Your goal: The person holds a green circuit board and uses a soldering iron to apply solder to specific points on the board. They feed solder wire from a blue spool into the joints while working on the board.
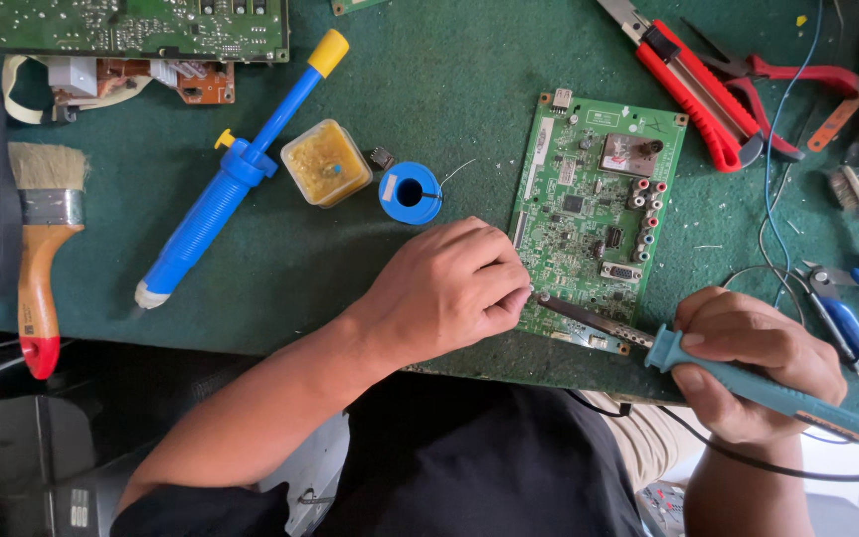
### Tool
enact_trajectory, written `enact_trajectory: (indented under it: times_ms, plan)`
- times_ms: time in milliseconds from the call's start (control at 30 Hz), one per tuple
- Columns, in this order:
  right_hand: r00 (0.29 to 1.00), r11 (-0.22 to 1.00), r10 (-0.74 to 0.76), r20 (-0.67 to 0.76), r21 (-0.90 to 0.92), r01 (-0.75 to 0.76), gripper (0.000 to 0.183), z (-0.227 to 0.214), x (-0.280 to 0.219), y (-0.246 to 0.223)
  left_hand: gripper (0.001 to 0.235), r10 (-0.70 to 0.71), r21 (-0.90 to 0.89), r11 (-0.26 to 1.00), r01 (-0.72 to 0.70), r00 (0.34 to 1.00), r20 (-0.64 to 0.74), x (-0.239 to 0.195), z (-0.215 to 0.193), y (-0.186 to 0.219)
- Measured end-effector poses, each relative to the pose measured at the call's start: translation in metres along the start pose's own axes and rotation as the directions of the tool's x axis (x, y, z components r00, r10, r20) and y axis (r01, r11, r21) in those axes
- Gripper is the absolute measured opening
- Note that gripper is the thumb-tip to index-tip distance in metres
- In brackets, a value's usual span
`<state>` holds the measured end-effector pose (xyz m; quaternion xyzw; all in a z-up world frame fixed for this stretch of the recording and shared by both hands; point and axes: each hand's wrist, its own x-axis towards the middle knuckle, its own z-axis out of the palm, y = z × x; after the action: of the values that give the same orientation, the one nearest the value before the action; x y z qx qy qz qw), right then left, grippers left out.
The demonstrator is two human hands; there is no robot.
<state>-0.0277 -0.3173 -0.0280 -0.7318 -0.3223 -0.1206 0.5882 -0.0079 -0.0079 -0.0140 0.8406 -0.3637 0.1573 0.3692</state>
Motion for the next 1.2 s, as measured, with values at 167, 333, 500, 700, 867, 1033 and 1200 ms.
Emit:
enact_trajectory:
  times_ms: [167,333,500,700,867,1033,1200]
  plan:
    - [1.0,0.999,-0.005,0.009,0.033,0.004,0.02,-0.002,-0.003,0.003,0.022,-0.012,0.01,1.0,0.012,1.0,-0.008,0.0,0.001,0.001]
    - [1.0,1.0,0.017,-0.024,0.013,-0.016,0.022,-0.001,-0.007,0.003,0.023,-0.006,0.032,0.999,0.006,1.0,0.013,-0.002,0.002,0.001]
    - [0.999,1.0,0.024,-0.024,0.005,-0.024,0.021,0.001,-0.004,-0.001,0.023,-0.003,0.032,0.999,0.003,1.0,0.007,-0.001,0.002,0.001]
    - [0.999,1.0,0.03,-0.024,0.009,-0.03,0.021,0.0,-0.006,0.0,0.025,0.002,0.034,0.999,-0.002,1.0,-0.001,-0.001,0.002,0.002]
    - [1.0,1.0,0.017,-0.022,-0.011,-0.017,0.022,-0.001,-0.006,0.001,0.022,0.001,0.027,1.0,-0.001,1.0,-0.008,0.0,0.001,0.002]
    - [0.993,0.993,0.084,-0.085,0.085,-0.076,0.021,-0.012,-0.027,0.012,0.01,-0.068,-0.175,0.982,0.076,0.996,0.05,0.001,-0.008,-0.002]
    - [0.988,0.986,0.142,-0.058,0.102,-0.135,0.021,-0.023,-0.036,0.018,0.012,-0.09,-0.219,0.97,0.11,0.991,0.098,0.004,-0.012,-0.003]
